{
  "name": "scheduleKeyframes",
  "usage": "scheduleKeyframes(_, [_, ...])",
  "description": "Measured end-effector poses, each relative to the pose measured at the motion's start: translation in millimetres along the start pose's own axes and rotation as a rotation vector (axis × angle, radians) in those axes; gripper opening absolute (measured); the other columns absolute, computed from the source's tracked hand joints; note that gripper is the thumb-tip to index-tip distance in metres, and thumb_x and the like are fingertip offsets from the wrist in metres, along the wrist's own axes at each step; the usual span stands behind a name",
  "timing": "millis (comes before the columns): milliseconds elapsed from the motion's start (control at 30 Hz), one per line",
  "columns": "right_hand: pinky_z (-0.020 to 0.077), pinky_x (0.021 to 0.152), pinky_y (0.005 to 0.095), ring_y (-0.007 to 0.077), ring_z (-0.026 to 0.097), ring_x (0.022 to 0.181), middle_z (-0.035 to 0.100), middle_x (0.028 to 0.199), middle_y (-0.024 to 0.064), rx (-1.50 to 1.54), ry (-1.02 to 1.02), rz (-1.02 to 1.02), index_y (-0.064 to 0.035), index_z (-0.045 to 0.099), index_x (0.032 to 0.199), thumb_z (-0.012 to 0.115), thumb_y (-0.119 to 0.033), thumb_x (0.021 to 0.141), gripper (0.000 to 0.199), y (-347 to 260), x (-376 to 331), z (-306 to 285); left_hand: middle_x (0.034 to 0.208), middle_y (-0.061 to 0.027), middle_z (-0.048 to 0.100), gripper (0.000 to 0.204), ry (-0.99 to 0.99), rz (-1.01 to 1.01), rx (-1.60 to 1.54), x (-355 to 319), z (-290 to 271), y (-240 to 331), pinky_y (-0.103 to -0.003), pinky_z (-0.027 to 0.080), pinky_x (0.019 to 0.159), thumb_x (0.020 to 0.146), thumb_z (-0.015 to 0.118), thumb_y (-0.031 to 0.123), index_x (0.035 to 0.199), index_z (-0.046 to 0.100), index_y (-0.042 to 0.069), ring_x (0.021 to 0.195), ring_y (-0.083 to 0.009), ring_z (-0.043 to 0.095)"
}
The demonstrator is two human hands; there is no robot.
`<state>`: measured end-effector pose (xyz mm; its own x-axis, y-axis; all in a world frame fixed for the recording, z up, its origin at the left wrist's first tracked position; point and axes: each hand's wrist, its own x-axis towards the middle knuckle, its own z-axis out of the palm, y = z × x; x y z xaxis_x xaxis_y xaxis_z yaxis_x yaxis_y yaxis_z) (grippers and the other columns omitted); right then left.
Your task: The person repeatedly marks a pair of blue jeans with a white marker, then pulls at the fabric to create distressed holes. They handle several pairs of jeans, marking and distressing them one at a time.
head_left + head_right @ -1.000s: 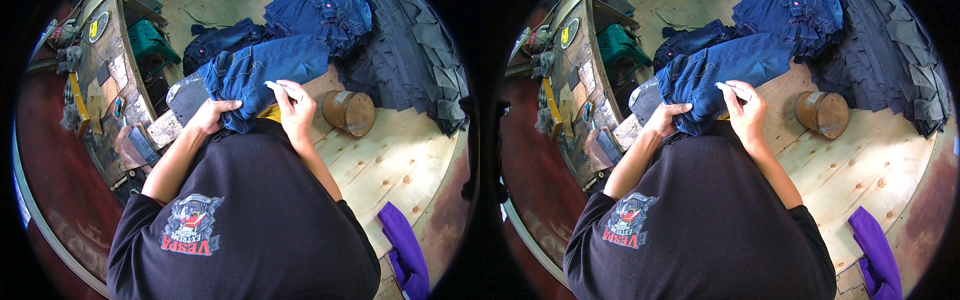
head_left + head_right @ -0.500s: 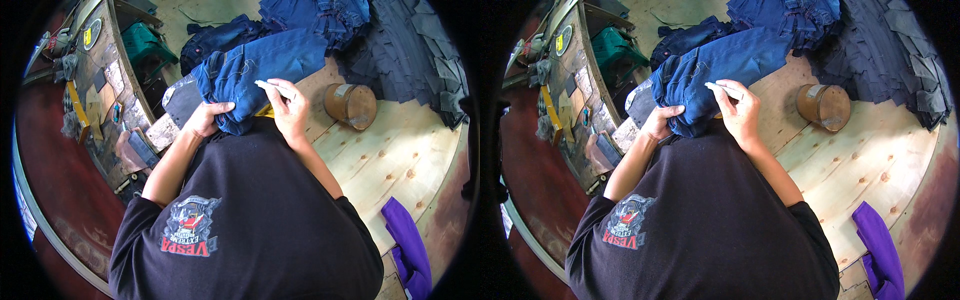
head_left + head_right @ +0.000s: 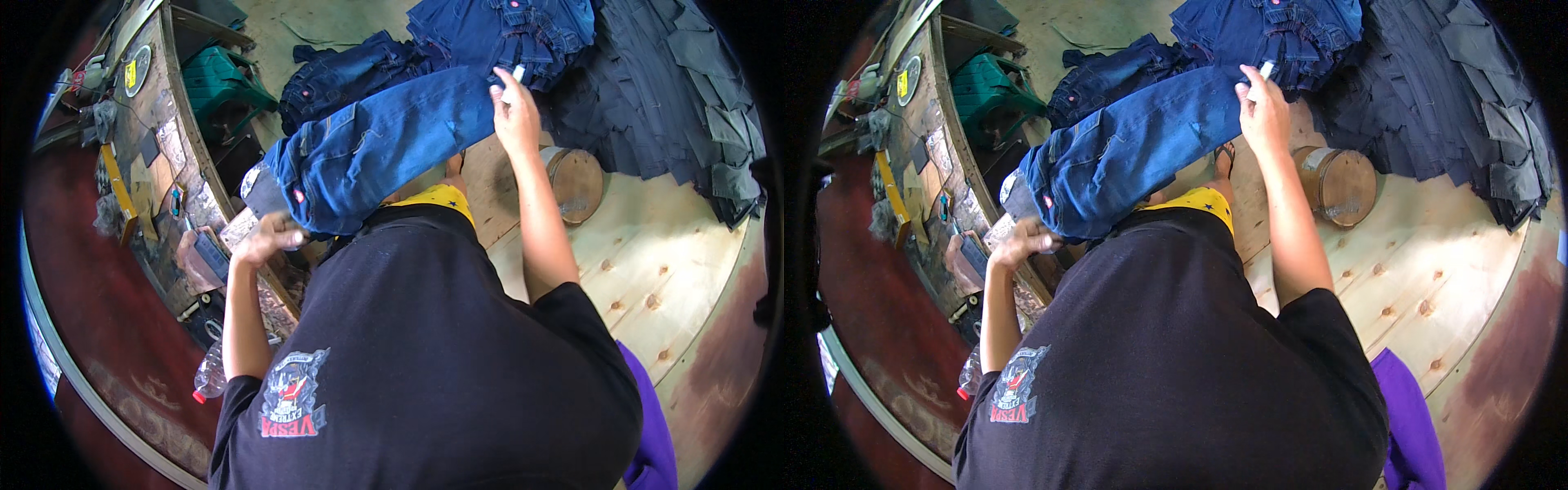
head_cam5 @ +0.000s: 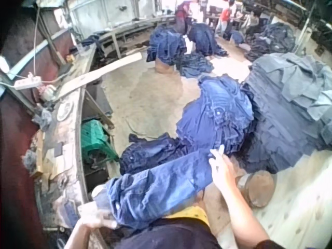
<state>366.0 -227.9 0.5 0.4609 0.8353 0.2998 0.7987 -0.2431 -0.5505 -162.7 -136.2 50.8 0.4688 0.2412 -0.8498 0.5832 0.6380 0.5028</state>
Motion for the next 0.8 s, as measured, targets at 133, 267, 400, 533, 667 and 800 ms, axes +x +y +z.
scheduleKeyframes(133, [0.0592,0.072,0.0454,0.0368,0.078,0.083,0.078,0.091,0.0191,0.179,-0.407,0.13,-0.0112,0.075,0.127,0.07,-0.038,0.109,0.033,58,9,3,0.129,-0.0085,0.078,0.044,-0.032,0.071,0.116,10,36,6,-0.038,0.055,0.105,0.098,0.082,0.01,0.138,0.07,-0.001,0.116,-0.0194,0.07])
scheduleKeyframes(267, [0.0599,0.08,0.0533,0.0447,0.077,0.095,0.079,0.102,0.0221,-0.149,-0.298,0.021,-0.0154,0.078,0.117,0.067,-0.049,0.107,0.036,162,58,-51,0.116,-0.0045,0.076,0.027,0.097,0.536,0.335,75,131,83,-0.038,0.055,0.097,0.103,0.074,0.013,0.126,0.073,-0.001,0.107,-0.0163,0.066])
scheduleKeyframes(400, [0.0582,0.09,0.0598,0.0502,0.075,0.104,0.08,0.107,0.0237,-0.499,-0.036,0.322,-0.0235,0.08,0.116,0.057,-0.058,0.108,0.042,268,161,-143,0.117,-0.005,0.07,0.033,0.023,0.578,0.026,156,262,177,-0.038,0.054,0.088,0.112,0.068,0.028,0.135,0.065,0.005,0.107,-0.0167,0.061])
scheduleKeyframes(533, [0.0592,0.092,0.0559,0.0472,0.076,0.105,0.081,0.111,0.0211,-0.478,0.306,0.216,-0.0205,0.079,0.121,0.061,-0.058,0.106,0.044,291,269,-220,0.102,0.0001,0.066,0.022,0.36,0.693,-0.127,230,330,254,-0.031,0.047,0.077,0.112,0.066,0.027,0.118,0.067,0.006,0.088,-0.0115,0.056])
scheduleKeyframes(667, [0.0592,0.084,0.0505,0.0451,0.077,0.094,0.078,0.099,0.0267,-0.193,0.503,0.002,-0.0031,0.08,0.106,0.081,-0.031,0.098,0.029,242,318,-234,0.109,-0.0032,0.072,0.02,0.598,0.718,-0.317,260,281,305,-0.034,0.05,0.095,0.11,0.069,0.021,0.114,0.07,0.001,0.1,-0.0148,0.061])
scheduleKeyframes(800, [0.0583,0.077,0.0496,0.0417,0.078,0.09,0.078,0.097,0.0262,0.013,0.385,-0.109,-0.004,0.079,0.103,0.081,-0.029,0.098,0.025,179,335,-187,0.109,-0.005,0.072,0.021,0.828,0.815,-0.327,249,182,317,-0.034,0.05,0.094,0.108,0.072,0.019,0.118,0.071,0.0,0.1,-0.0161,0.062])
